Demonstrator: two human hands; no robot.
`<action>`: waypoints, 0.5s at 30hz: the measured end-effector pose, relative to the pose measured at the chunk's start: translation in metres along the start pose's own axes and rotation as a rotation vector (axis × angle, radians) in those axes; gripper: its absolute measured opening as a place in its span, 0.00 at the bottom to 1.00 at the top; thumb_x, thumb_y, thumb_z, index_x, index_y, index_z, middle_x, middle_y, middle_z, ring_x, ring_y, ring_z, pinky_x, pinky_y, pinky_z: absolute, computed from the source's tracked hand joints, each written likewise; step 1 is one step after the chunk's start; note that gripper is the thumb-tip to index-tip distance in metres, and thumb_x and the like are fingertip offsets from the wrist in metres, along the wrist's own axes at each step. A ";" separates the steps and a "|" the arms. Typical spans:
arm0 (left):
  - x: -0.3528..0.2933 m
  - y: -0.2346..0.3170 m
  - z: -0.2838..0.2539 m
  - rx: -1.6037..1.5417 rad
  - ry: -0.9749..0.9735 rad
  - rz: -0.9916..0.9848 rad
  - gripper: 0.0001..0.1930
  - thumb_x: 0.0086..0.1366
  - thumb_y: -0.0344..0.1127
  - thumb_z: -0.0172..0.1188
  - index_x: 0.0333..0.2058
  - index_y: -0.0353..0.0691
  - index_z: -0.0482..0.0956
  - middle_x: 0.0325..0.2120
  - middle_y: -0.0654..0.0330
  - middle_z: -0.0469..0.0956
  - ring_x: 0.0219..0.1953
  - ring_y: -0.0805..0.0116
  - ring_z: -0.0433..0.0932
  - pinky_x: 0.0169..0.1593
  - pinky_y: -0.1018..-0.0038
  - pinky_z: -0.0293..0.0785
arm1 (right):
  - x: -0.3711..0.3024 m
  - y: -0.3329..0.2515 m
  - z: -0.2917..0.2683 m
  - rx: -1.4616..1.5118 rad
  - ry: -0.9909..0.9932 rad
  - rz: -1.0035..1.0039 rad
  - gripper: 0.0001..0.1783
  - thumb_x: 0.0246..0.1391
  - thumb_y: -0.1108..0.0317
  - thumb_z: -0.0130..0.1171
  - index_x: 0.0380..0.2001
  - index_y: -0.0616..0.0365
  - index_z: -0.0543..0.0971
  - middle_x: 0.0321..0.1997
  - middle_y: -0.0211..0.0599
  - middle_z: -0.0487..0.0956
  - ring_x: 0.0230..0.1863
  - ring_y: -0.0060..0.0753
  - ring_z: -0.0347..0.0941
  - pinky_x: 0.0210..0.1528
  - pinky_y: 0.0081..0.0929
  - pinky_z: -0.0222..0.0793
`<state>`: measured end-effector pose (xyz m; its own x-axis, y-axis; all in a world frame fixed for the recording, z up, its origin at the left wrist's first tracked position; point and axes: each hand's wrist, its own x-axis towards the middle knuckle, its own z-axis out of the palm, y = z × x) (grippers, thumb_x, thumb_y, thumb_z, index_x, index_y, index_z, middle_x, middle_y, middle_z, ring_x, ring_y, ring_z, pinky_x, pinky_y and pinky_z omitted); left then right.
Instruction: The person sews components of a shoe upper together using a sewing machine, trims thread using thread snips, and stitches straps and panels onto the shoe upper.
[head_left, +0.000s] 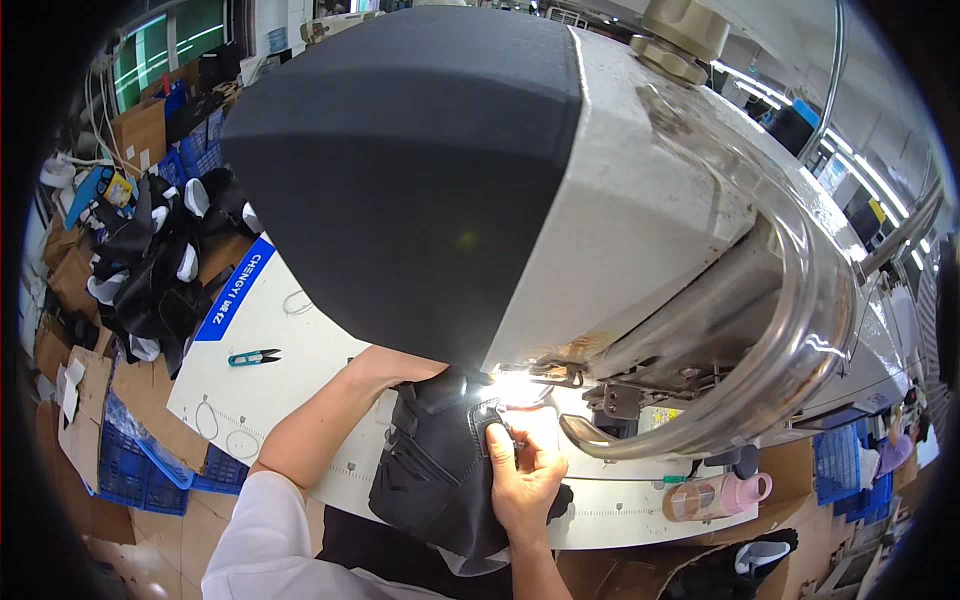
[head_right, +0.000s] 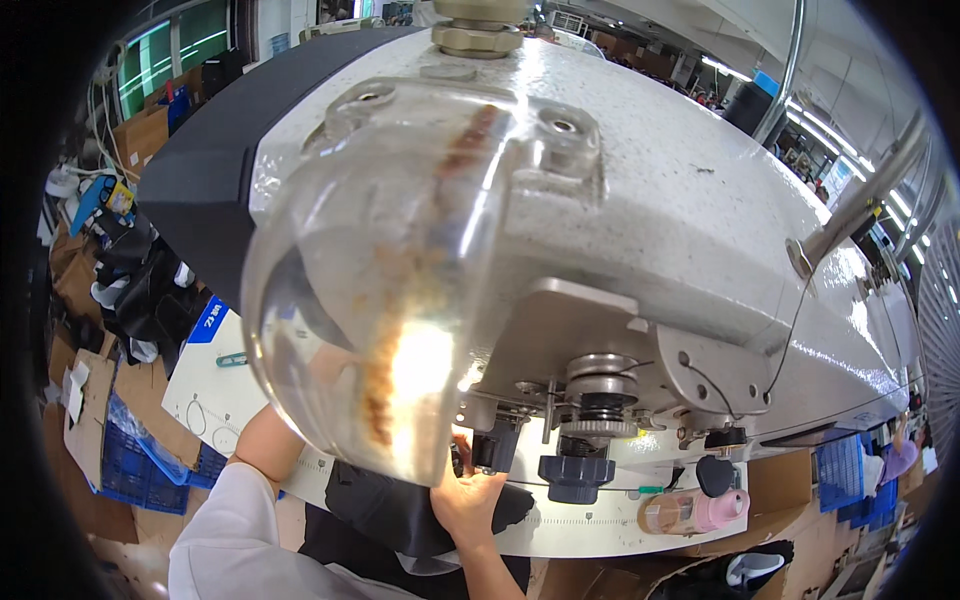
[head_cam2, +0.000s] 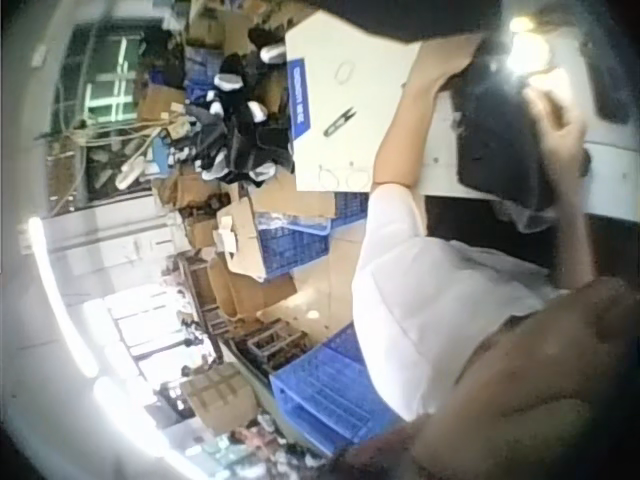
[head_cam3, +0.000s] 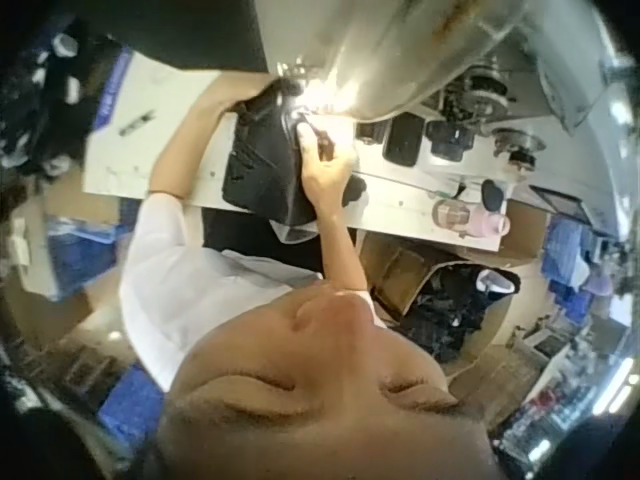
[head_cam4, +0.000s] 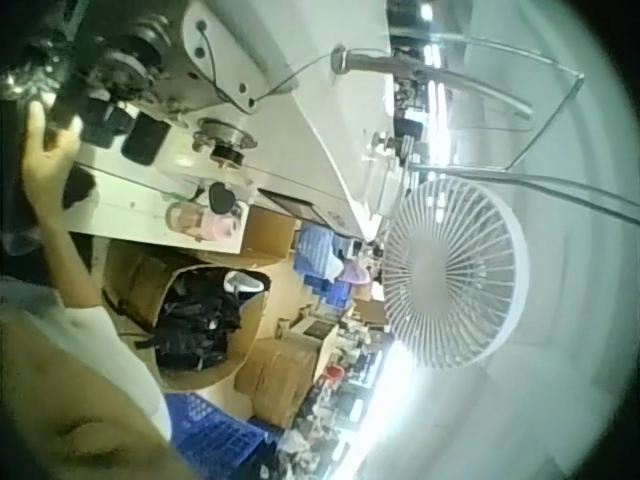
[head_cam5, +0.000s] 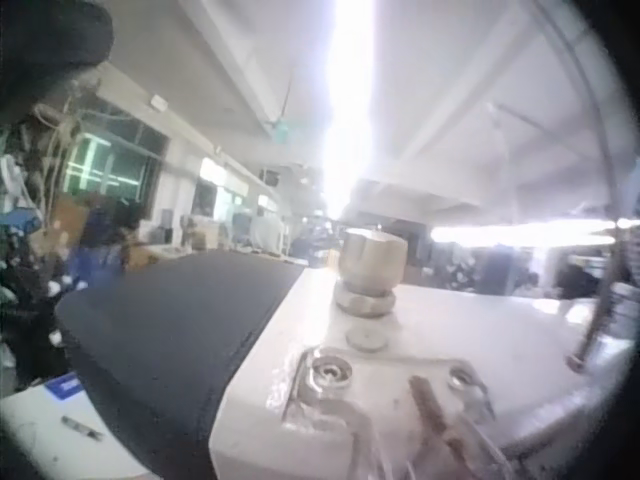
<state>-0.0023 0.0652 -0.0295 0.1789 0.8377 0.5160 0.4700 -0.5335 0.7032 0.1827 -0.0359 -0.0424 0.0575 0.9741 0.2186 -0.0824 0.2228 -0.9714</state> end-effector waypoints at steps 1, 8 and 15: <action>0.002 0.001 0.001 -0.015 0.010 -0.006 0.07 0.53 0.26 0.62 0.32 0.34 0.78 0.27 0.58 0.77 0.28 0.67 0.75 0.31 0.73 0.71 | 0.000 0.003 -0.001 0.000 -0.005 -0.001 0.04 0.52 0.77 0.61 0.29 0.67 0.76 0.29 0.28 0.73 0.30 0.16 0.67 0.34 0.15 0.63; -0.010 0.011 0.008 -0.081 0.034 -0.048 0.08 0.53 0.26 0.62 0.33 0.34 0.78 0.28 0.57 0.77 0.29 0.68 0.75 0.32 0.73 0.72 | 0.011 0.021 -0.022 -0.112 -0.120 -0.084 0.04 0.53 0.77 0.57 0.33 0.66 0.78 0.33 0.30 0.77 0.33 0.17 0.70 0.38 0.16 0.66; -0.004 0.015 0.006 -0.179 0.044 -0.105 0.08 0.53 0.26 0.62 0.34 0.34 0.78 0.29 0.57 0.78 0.30 0.68 0.75 0.33 0.73 0.72 | 0.020 -0.005 -0.016 0.077 -0.129 0.022 0.02 0.53 0.79 0.56 0.31 0.66 0.77 0.31 0.28 0.73 0.30 0.14 0.66 0.35 0.14 0.62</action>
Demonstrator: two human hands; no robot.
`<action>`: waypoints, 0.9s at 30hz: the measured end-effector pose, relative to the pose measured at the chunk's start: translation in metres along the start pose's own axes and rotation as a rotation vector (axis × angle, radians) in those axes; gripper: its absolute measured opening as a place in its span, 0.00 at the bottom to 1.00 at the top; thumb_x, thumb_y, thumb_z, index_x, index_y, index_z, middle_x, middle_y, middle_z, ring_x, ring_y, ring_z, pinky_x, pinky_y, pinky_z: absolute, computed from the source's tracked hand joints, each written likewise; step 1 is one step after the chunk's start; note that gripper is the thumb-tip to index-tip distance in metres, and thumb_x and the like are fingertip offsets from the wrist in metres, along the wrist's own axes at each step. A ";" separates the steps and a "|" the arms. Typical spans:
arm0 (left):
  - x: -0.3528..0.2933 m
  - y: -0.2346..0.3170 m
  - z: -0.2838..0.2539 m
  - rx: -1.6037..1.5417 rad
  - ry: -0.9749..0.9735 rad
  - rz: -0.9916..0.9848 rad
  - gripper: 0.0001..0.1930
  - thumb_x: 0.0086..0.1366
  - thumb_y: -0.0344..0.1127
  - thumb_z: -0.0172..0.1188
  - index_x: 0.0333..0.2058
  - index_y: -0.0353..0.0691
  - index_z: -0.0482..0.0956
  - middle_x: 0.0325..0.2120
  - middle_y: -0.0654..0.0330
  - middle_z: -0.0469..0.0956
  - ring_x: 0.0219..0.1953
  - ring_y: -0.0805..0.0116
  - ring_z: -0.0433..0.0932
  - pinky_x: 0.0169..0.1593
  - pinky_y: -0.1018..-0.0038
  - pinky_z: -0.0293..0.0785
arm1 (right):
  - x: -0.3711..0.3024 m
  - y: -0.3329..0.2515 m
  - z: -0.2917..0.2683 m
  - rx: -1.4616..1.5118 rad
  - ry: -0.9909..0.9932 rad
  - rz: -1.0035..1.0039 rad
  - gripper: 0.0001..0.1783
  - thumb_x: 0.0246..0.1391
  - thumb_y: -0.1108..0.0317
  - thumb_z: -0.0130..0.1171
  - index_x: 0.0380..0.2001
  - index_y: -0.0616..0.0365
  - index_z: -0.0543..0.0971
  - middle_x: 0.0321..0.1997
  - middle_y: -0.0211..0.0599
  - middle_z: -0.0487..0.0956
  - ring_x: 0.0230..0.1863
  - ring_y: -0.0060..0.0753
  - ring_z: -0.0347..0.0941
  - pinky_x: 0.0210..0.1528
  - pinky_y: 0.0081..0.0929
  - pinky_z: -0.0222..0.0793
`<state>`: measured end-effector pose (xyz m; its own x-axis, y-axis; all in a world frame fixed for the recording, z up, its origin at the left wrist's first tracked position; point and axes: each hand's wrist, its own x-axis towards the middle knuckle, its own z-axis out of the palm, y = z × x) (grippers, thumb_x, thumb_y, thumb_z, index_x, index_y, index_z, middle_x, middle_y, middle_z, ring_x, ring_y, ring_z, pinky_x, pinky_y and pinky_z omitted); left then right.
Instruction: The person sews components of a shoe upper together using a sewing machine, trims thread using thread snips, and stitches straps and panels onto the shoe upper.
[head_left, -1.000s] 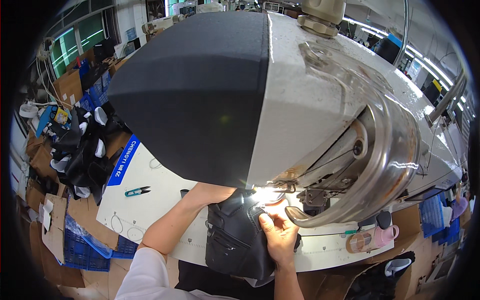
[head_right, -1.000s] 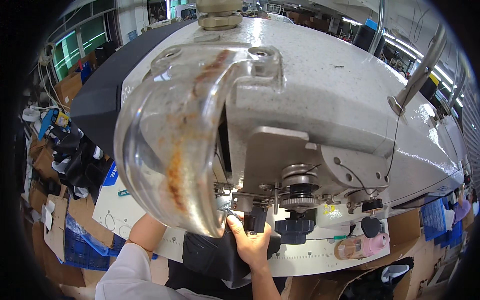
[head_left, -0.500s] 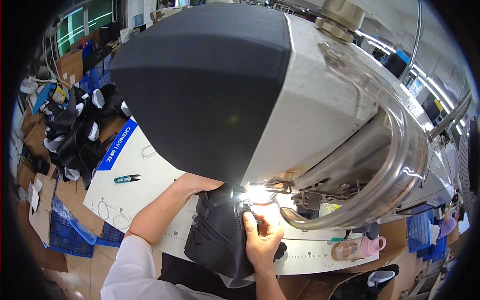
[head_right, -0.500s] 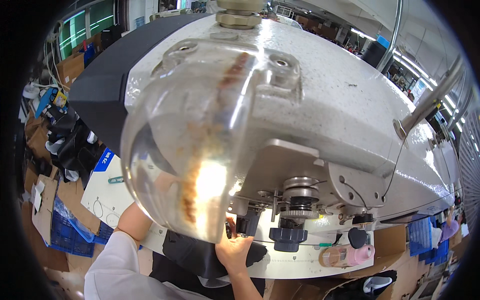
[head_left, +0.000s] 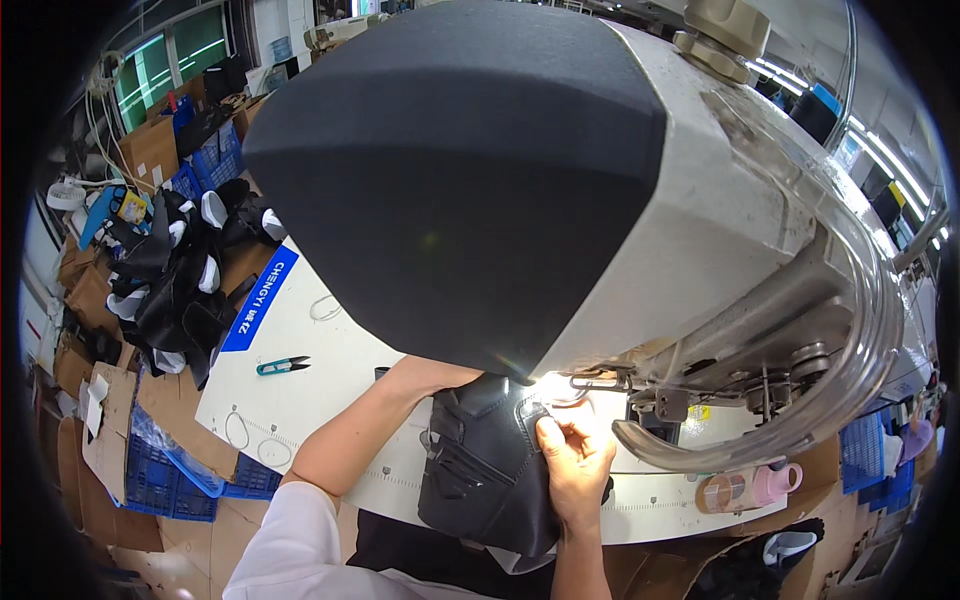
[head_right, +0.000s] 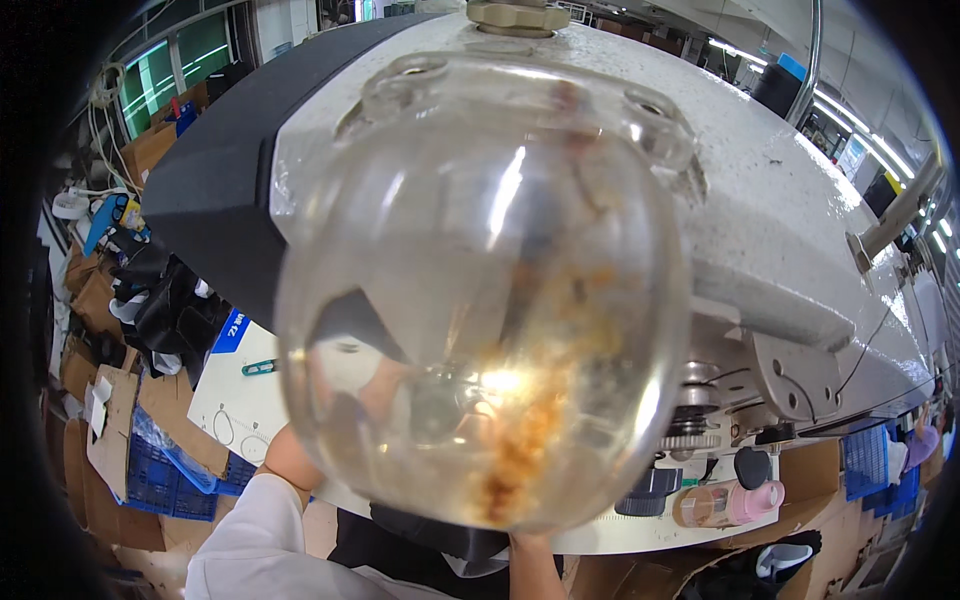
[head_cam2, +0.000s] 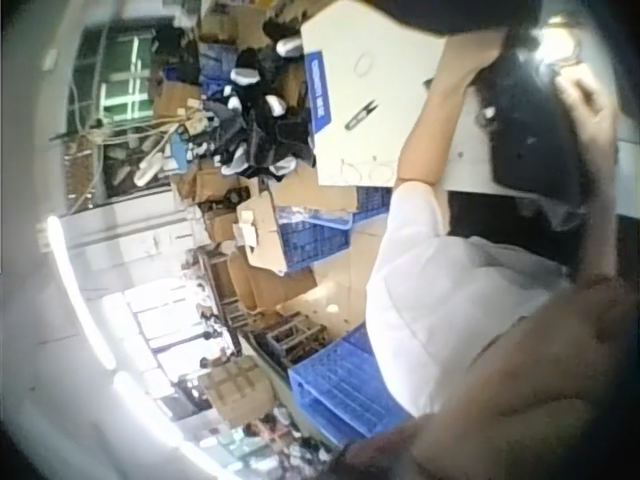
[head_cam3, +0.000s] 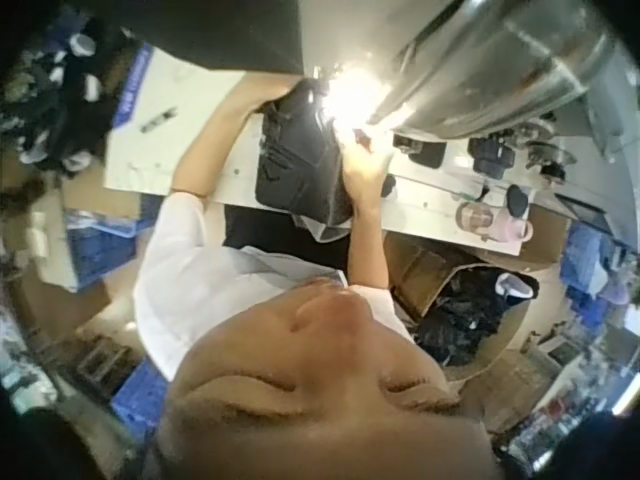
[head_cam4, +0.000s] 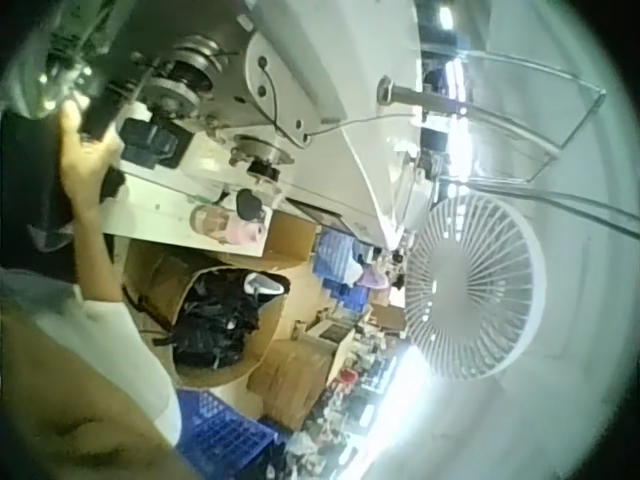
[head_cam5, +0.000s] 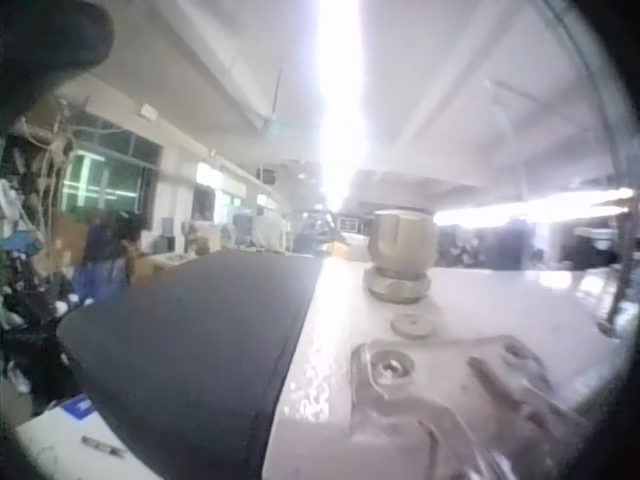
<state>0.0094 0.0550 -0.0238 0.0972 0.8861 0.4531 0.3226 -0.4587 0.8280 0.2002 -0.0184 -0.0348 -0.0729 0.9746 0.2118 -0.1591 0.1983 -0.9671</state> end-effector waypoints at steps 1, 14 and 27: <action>0.000 0.000 0.001 -0.018 0.005 -0.004 0.08 0.53 0.26 0.62 0.34 0.34 0.78 0.29 0.57 0.78 0.30 0.68 0.75 0.33 0.73 0.72 | 0.000 0.000 0.001 -0.001 0.002 0.000 0.02 0.53 0.79 0.56 0.31 0.66 0.77 0.31 0.28 0.73 0.30 0.14 0.66 0.35 0.14 0.62; 0.000 0.005 -0.002 -0.257 0.108 -0.054 0.10 0.52 0.25 0.62 0.35 0.33 0.78 0.30 0.57 0.78 0.31 0.68 0.76 0.34 0.73 0.73 | -0.001 0.001 0.006 0.069 0.167 0.143 0.02 0.52 0.79 0.57 0.25 0.65 0.77 0.27 0.28 0.74 0.28 0.16 0.67 0.33 0.16 0.63; 0.005 0.014 0.003 -0.456 0.211 -0.116 0.11 0.52 0.25 0.62 0.36 0.33 0.78 0.32 0.57 0.78 0.33 0.68 0.76 0.35 0.74 0.74 | 0.007 0.000 0.000 -0.142 0.158 0.027 0.03 0.51 0.76 0.61 0.25 0.63 0.78 0.29 0.28 0.72 0.29 0.16 0.67 0.34 0.16 0.62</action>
<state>0.0175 0.0535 -0.0114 -0.1220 0.9219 0.3678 -0.1283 -0.3821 0.9152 0.1993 -0.0113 -0.0333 0.0817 0.9818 0.1714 -0.0180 0.1734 -0.9847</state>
